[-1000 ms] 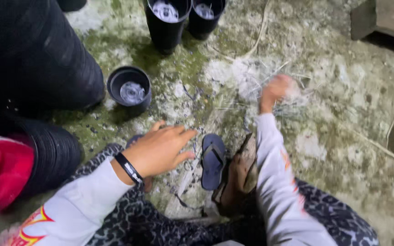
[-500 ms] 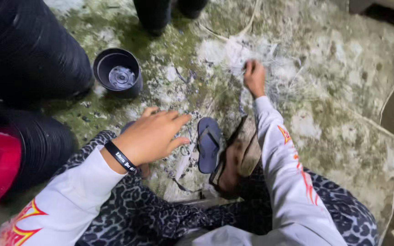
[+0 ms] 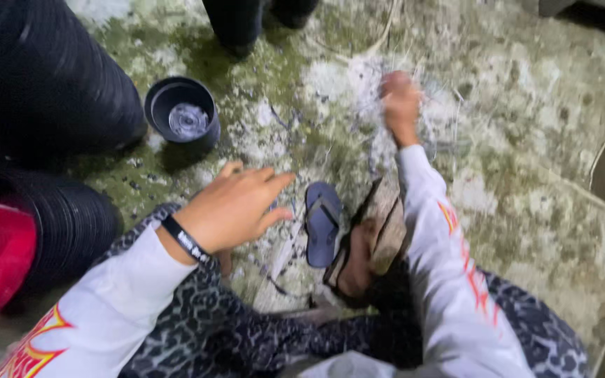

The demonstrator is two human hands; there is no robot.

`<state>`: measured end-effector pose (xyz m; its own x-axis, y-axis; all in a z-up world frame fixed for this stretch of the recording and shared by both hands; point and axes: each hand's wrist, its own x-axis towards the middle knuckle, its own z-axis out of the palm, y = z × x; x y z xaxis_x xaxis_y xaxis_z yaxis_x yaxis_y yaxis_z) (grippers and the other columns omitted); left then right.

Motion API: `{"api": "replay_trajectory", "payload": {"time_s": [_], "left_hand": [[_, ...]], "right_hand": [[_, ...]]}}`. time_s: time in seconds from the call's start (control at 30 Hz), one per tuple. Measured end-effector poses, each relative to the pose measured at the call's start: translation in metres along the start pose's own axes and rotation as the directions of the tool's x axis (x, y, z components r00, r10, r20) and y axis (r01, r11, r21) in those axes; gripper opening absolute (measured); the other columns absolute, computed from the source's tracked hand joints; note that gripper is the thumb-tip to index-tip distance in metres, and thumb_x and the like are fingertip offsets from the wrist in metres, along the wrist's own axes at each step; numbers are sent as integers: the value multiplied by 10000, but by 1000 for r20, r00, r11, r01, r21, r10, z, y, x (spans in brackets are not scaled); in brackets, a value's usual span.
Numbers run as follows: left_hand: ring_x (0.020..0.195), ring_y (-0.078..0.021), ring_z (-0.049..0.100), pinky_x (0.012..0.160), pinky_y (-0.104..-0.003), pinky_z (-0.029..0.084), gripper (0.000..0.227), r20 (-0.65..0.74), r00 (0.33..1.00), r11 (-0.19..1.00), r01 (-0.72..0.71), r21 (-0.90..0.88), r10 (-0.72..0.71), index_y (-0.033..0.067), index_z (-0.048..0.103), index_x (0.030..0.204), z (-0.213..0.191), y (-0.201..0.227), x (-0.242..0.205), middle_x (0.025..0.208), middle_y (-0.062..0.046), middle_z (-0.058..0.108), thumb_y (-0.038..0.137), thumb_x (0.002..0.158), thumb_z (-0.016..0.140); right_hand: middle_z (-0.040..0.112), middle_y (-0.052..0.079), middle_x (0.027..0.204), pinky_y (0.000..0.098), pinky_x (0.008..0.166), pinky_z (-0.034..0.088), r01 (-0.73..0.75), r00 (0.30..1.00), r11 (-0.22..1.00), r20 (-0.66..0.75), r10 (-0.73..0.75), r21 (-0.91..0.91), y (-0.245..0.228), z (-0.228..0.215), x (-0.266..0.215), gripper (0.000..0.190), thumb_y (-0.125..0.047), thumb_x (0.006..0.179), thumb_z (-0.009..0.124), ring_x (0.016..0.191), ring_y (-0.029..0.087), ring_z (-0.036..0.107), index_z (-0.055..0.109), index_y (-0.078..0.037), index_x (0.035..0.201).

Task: The person sits on the floor and repeatedly threads white zip ties through holes in black plastic containers, then pulls them tight. The person handles multiple containers one at a time, placing each finished unit aside.

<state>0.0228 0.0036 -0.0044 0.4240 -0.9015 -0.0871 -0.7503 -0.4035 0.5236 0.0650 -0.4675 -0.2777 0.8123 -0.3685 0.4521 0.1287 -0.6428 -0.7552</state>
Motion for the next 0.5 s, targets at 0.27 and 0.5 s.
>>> {"api": "replay_trajectory", "payload": {"time_s": [0.27,0.5], "left_hand": [[1121,-358,625,984,-537,392,568,35,999,1000,-9,16,8,74,531,1388,-3,2,3,1183,-171,660,393,931,641],[1074,-372,630,986,-520,409,560,83,994,998,68,6,-68,98,549,1384,-4,1,4,1196,-153,664,402,924,648]], "right_hand": [[681,94,860,376,618,462,-13,977,992,-208,40,129,-53,-29,16,185,-151,1121,537,693,217,589,643,-4,1085],[492,360,1332,585,989,404,373,674,831,-496,-548,-412,-103,-37,24,303,-72,1192,424,1144,519,513,382,148,1396]]}}
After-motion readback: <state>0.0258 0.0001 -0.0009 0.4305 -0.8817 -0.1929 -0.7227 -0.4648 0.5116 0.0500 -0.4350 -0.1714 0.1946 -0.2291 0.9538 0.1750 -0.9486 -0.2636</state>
